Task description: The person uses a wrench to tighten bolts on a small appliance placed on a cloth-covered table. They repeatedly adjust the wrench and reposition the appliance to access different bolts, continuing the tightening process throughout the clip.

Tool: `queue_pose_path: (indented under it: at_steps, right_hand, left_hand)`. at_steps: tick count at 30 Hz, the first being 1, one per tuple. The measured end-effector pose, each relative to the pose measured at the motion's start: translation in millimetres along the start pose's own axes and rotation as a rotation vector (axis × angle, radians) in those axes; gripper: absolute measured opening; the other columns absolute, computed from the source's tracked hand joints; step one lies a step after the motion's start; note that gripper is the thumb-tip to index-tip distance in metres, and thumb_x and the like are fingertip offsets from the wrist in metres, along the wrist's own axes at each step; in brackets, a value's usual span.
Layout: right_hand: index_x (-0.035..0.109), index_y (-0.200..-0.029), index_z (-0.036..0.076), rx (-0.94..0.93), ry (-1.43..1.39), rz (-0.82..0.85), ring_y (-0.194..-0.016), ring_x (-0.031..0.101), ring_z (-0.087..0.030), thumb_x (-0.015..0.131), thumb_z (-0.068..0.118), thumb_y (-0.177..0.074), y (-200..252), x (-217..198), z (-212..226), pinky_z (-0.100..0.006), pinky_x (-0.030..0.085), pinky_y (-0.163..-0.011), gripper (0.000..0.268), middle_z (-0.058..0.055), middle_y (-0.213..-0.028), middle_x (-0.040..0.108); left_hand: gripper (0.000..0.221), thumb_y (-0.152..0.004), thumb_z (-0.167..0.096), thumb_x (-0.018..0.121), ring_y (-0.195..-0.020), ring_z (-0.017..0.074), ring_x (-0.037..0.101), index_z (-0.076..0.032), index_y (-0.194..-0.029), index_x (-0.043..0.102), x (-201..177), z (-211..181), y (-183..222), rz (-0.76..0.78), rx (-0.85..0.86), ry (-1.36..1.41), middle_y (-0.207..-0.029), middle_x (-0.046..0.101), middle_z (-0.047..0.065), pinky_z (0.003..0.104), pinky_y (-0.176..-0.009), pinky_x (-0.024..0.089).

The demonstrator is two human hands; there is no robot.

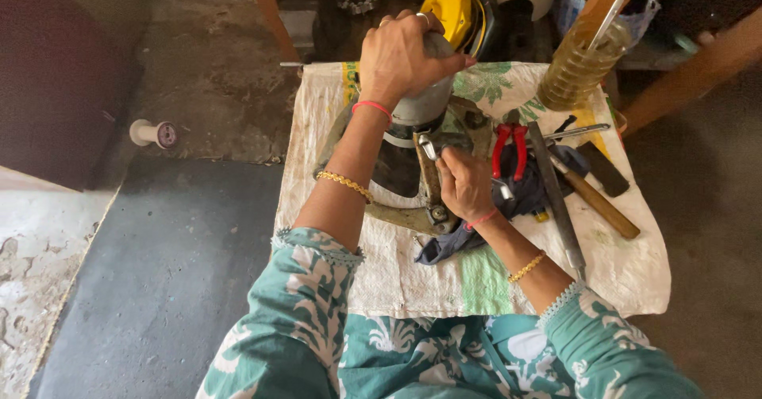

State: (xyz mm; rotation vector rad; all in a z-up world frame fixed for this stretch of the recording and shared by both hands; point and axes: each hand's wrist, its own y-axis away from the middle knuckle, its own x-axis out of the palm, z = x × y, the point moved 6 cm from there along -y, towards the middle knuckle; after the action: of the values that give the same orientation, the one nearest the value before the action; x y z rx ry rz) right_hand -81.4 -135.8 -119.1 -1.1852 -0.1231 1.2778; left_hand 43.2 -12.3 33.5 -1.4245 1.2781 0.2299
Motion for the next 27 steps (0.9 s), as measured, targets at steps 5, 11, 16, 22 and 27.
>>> queue_pose_path:
  at_steps: [5, 11, 16, 22, 27]
  right_hand:
    - [0.05, -0.081, 0.002, -0.012, 0.065, 0.113, -0.065, 0.061, -0.039, 0.064, 0.008, -0.094, 7, -12, 27, -0.047, 0.045, -0.056, 0.02, -0.019, -0.072, 0.057]
    - [0.052, -0.088, 0.005, -0.033, 0.204, 0.224, -0.071, 0.065, -0.041, 0.064, 0.013, -0.099, -29, -30, 20, -0.048, 0.046, -0.056, 0.019, -0.015, -0.078, 0.066]
    - [0.056, -0.09, 0.007, -0.096, 0.282, 0.319, -0.069, 0.066, -0.041, 0.063, 0.016, -0.098, -42, -33, 20, -0.051, 0.047, -0.057, 0.014, -0.015, -0.076, 0.067]
    - [0.054, -0.089, 0.007, -0.127, 0.248, 0.487, -0.074, 0.067, -0.041, 0.061, 0.011, -0.091, -52, -29, 6, -0.051, 0.05, -0.06, 0.008, -0.015, -0.076, 0.067]
    - [0.052, -0.086, 0.004, -0.093, 0.175, 0.35, -0.074, 0.065, -0.042, 0.064, 0.01, -0.095, -47, -29, 9, -0.051, 0.048, -0.061, 0.016, -0.017, -0.074, 0.064]
  left_hand:
    - [0.073, -0.061, -0.072, 0.083, -0.095, 0.033, 0.069, -0.011, -0.102, 0.08, 0, 3, 0, -0.009, 0.011, -0.001, -0.098, 0.075, 0.012, 0.046, -0.083, 0.054]
    - [0.077, -0.061, -0.073, 0.083, -0.095, 0.0329, 0.07, -0.01, -0.104, 0.079, 2, 0, -1, -0.018, 0.023, 0.005, -0.099, 0.074, 0.013, 0.047, -0.083, 0.053]
    - [0.076, -0.062, -0.074, 0.082, -0.096, 0.0324, 0.07, -0.011, -0.104, 0.08, 1, 3, -1, 0.019, 0.002, 0.005, -0.1, 0.074, 0.013, 0.046, -0.085, 0.053]
    - [0.074, -0.062, -0.073, 0.083, -0.094, 0.0323, 0.07, -0.01, -0.101, 0.08, 0, 0, -1, -0.029, 0.035, 0.009, -0.098, 0.074, 0.012, 0.046, -0.083, 0.053]
    - [0.072, -0.061, -0.073, 0.084, -0.093, 0.0317, 0.069, -0.012, -0.1, 0.08, 3, 1, -1, -0.023, 0.021, -0.003, -0.095, 0.073, 0.011, 0.046, -0.082, 0.053]
